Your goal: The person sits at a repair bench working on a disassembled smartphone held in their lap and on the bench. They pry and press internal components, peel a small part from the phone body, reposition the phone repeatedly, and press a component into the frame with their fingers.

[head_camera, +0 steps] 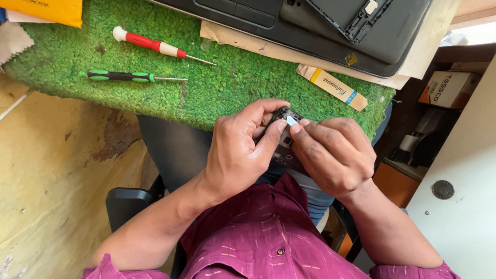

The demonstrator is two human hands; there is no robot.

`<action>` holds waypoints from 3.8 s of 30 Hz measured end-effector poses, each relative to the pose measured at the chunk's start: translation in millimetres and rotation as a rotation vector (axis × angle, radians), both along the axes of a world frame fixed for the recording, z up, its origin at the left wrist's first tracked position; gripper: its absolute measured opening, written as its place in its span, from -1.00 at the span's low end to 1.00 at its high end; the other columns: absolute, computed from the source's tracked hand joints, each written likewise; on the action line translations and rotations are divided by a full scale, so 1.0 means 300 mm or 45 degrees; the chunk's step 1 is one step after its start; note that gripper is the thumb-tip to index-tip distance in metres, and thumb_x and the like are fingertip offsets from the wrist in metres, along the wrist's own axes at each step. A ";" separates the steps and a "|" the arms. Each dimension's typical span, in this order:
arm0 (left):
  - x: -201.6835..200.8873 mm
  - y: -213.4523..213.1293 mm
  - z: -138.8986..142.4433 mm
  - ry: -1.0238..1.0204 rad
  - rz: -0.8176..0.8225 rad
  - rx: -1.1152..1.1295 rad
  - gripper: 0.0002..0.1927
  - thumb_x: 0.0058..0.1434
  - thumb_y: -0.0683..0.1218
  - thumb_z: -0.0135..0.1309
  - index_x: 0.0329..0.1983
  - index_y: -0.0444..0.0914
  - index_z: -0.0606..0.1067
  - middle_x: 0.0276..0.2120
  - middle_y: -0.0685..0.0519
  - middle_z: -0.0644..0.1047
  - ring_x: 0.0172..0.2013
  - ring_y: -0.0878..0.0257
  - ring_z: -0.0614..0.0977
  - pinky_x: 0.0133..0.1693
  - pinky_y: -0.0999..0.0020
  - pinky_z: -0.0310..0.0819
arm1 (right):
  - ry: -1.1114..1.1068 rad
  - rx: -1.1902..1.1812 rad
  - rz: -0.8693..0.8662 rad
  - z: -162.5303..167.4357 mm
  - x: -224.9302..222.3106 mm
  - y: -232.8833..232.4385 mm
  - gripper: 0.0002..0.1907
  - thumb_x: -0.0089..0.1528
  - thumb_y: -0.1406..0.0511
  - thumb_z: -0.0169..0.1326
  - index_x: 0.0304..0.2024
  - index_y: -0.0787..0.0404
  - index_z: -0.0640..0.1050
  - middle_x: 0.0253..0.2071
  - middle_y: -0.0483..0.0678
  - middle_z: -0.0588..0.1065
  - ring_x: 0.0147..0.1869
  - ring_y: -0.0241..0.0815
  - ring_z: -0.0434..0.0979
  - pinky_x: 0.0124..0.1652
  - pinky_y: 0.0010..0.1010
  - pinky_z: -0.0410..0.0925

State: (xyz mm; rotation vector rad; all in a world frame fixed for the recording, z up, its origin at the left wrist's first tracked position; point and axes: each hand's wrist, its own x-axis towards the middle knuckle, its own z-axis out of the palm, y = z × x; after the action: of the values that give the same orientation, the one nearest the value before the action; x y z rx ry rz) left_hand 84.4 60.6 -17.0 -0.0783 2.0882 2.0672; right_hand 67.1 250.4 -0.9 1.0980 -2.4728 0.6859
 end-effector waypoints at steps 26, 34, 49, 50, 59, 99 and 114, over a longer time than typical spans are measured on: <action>0.045 -0.013 0.124 0.090 -0.024 0.221 -0.71 0.45 -0.26 0.10 0.21 -0.42 0.46 -0.19 0.00 0.67 -0.21 0.42 0.69 -0.19 0.54 0.64 | -0.010 -0.227 -0.239 0.111 0.045 0.121 -0.81 0.25 0.55 0.29 -0.12 0.31 0.61 -0.17 0.05 0.56 -0.18 -0.06 0.58 -0.17 -0.35 0.43; 0.017 0.018 -0.003 -0.062 0.036 0.152 -0.73 0.39 -0.28 0.09 0.14 -0.42 0.47 -0.25 0.04 0.67 -0.25 0.51 0.63 -0.27 0.59 0.57 | -0.092 0.001 -0.057 0.101 -0.013 -0.013 -0.69 0.03 0.59 0.33 -0.18 0.35 0.63 -0.31 0.04 0.55 -0.27 -0.05 0.59 -0.28 -0.31 0.46; 0.015 0.014 -0.018 -0.058 0.032 0.204 -0.74 0.42 -0.27 0.07 0.15 -0.42 0.44 -0.20 0.01 0.68 -0.22 0.50 0.65 -0.24 0.59 0.58 | -0.067 0.030 0.015 0.007 -0.008 0.002 -0.72 0.12 0.53 0.35 -0.11 0.38 0.65 -0.26 0.01 0.53 -0.26 -0.07 0.55 -0.27 -0.33 0.44; 0.015 0.013 -0.019 -0.055 0.030 0.187 -0.74 0.42 -0.27 0.07 0.14 -0.42 0.44 -0.21 0.01 0.68 -0.23 0.50 0.65 -0.25 0.59 0.57 | -0.082 0.010 0.035 0.007 -0.011 0.004 -0.71 0.10 0.53 0.34 -0.12 0.39 0.65 -0.27 0.01 0.53 -0.27 -0.07 0.55 -0.29 -0.34 0.44; 0.011 0.013 -0.018 -0.035 0.027 0.126 -0.75 0.41 -0.27 0.08 0.13 -0.41 0.46 -0.23 0.01 0.69 -0.25 0.49 0.67 -0.26 0.57 0.59 | -0.042 0.034 0.008 0.003 -0.008 -0.002 -0.72 0.13 0.53 0.35 -0.11 0.40 0.64 -0.25 0.02 0.54 -0.24 -0.06 0.56 -0.25 -0.32 0.46; 0.009 0.005 -0.011 -0.024 -0.008 0.066 -0.75 0.39 -0.26 0.09 0.12 -0.39 0.47 -0.29 0.02 0.68 -0.32 0.50 0.66 -0.32 0.56 0.56 | -0.016 -0.059 -0.110 -0.016 0.013 0.005 -0.79 0.15 0.55 0.39 -0.30 0.30 0.59 -0.35 -0.03 0.50 -0.32 -0.08 0.53 -0.31 -0.33 0.43; 0.010 0.002 -0.010 -0.023 -0.025 0.078 -0.75 0.40 -0.24 0.09 0.13 -0.37 0.46 -0.29 0.02 0.68 -0.32 0.48 0.68 -0.32 0.55 0.58 | -0.039 -0.071 -0.131 -0.010 0.024 0.010 -0.79 0.13 0.55 0.40 -0.27 0.31 0.62 -0.35 -0.02 0.51 -0.32 -0.09 0.52 -0.31 -0.34 0.41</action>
State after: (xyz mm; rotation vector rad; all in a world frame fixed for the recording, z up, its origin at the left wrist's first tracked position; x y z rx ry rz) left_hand 87.3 61.1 -19.9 -0.0668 2.0054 2.1090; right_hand 74.3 253.3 -3.9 0.9400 -2.5002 0.7411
